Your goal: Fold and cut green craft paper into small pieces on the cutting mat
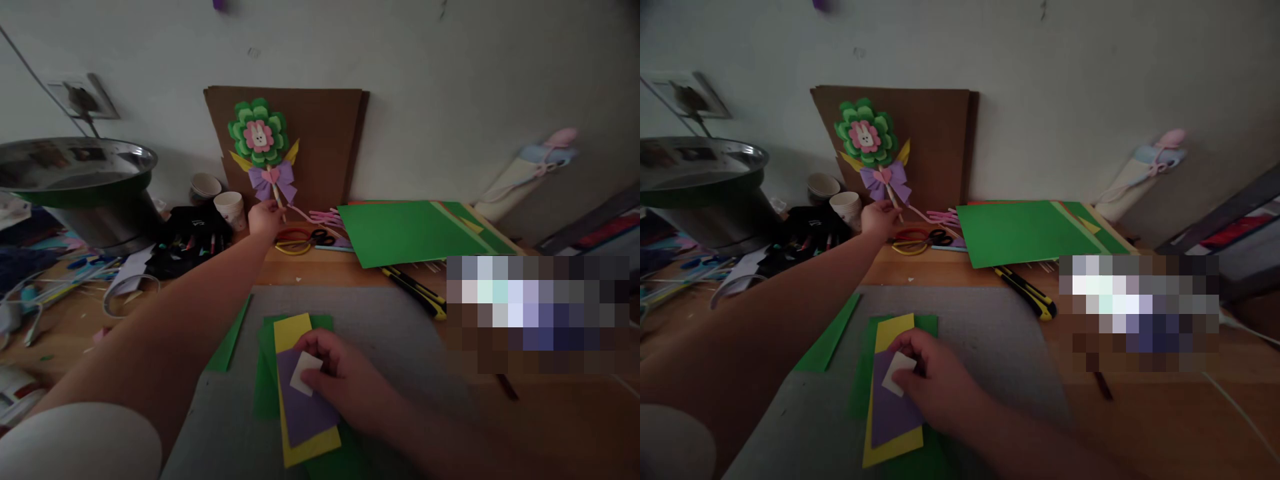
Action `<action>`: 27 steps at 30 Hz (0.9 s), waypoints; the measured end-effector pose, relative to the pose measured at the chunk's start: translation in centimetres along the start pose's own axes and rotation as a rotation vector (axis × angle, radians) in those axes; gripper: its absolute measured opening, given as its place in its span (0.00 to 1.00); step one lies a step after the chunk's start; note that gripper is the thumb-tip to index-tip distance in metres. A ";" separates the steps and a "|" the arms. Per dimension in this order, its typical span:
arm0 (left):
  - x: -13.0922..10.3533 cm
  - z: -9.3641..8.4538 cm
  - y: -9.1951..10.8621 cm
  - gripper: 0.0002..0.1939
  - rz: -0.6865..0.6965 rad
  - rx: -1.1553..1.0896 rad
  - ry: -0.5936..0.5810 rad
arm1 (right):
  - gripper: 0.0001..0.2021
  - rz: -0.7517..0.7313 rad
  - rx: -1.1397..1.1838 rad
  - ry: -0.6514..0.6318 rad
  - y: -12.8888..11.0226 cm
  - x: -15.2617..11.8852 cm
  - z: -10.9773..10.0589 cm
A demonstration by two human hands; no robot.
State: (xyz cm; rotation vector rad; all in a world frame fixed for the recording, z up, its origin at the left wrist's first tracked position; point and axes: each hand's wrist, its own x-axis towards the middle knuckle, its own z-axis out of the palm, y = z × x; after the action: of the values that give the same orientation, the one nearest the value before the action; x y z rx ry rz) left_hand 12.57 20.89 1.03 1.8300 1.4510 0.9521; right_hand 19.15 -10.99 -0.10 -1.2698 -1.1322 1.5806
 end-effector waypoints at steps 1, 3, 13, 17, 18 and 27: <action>-0.3 0.4 0.2 0.17 0.005 -0.002 -0.014 | 0.15 -0.001 0.000 0.000 0.0 0.0 0.0; -0.9 1.1 0.4 0.17 0.008 -0.004 -0.032 | 0.15 -0.003 -0.006 0.002 0.0 -0.1 0.1; -1.4 1.8 0.3 0.16 0.019 0.032 -0.073 | 0.15 0.001 0.027 -0.021 -0.2 -0.1 -0.2; -0.8 0.7 0.0 0.17 0.006 0.051 -0.033 | 0.15 0.015 0.026 -0.020 -0.4 -0.1 -0.3; -0.8 0.3 -0.1 0.17 -0.001 0.055 -0.023 | 0.15 0.014 0.028 -0.020 -0.5 -0.1 -0.3; -0.8 0.5 -0.6 0.17 -0.026 0.056 -0.050 | 0.16 -0.002 0.062 -0.021 -0.1 0.3 -0.1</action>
State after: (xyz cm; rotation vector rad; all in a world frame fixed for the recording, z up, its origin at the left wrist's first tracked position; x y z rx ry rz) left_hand 12.49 20.20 0.12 1.8566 1.4813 0.8553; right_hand 19.22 -10.71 -0.13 -1.2141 -1.0883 1.6189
